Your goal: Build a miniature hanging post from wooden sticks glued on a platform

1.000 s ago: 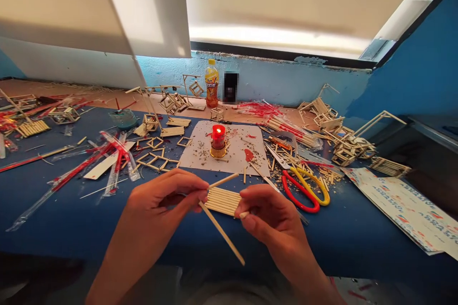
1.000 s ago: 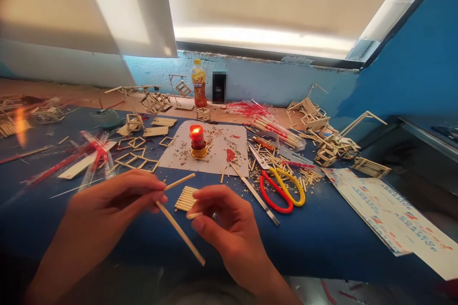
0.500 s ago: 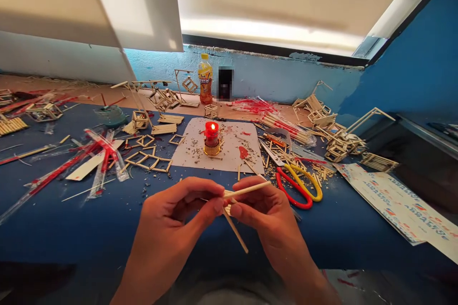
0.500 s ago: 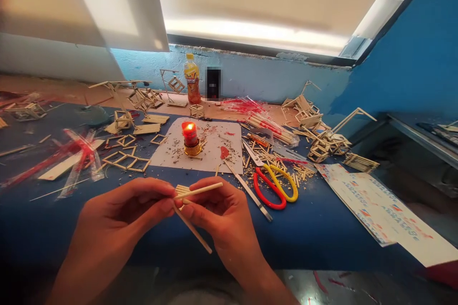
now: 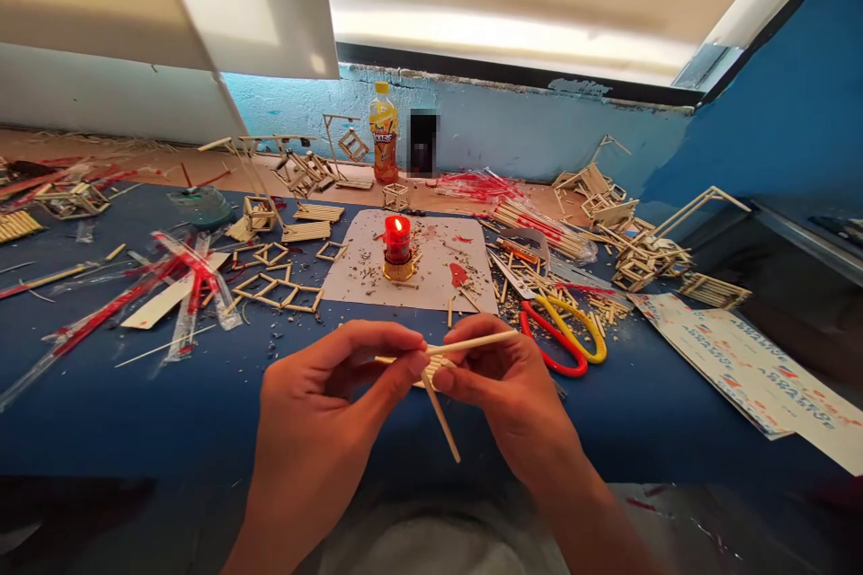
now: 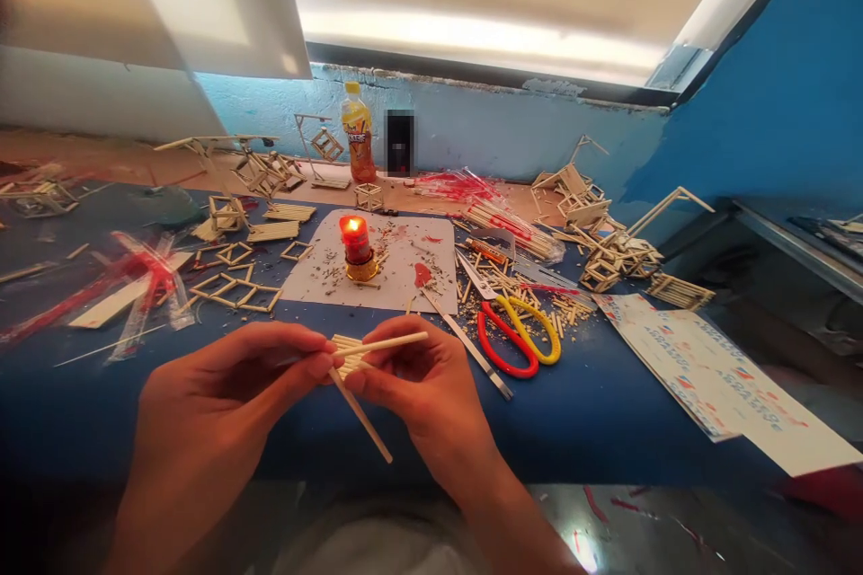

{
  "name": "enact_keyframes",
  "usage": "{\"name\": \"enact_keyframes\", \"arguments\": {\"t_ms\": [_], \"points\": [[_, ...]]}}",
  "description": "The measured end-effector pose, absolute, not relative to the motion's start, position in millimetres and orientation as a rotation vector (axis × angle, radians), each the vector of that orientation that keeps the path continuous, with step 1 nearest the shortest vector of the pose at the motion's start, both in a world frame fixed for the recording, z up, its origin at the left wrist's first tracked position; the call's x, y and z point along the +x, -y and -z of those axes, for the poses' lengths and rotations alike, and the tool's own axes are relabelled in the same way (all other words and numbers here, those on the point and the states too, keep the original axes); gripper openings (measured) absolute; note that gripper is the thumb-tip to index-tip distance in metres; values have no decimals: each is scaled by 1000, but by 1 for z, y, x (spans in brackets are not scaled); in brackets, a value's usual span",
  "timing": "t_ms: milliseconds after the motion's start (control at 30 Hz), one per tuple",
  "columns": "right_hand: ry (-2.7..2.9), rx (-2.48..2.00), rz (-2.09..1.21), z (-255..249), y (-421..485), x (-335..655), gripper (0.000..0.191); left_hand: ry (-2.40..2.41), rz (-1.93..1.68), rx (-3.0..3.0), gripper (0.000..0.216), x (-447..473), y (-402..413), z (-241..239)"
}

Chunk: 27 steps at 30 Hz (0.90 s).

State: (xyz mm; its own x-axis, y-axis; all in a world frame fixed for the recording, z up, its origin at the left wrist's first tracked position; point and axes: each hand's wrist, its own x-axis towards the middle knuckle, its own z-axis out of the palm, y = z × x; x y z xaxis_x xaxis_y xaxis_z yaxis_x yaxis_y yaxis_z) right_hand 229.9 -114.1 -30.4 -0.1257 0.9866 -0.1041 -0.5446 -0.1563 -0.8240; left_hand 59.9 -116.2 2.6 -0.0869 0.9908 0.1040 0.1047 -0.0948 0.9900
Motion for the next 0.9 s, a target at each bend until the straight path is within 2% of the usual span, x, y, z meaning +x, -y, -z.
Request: {"name": "enact_keyframes", "arguments": {"t_ms": [167, 367, 800, 900], "points": [[836, -858, -1472, 35, 118, 231, 14, -1314, -1443, 1266, 11, 61, 117, -3], [909, -923, -1329, 39, 122, 234, 9, -1244, -1441, 1264, 9, 54, 112, 5], [959, -849, -1413, 40, 120, 241, 26, -1108, -1407, 1112, 15, 36, 101, 23], [920, -817, -1381, 35, 121, 247, 40, -1043, -1408, 1051, 16, 40, 100, 17]]}}
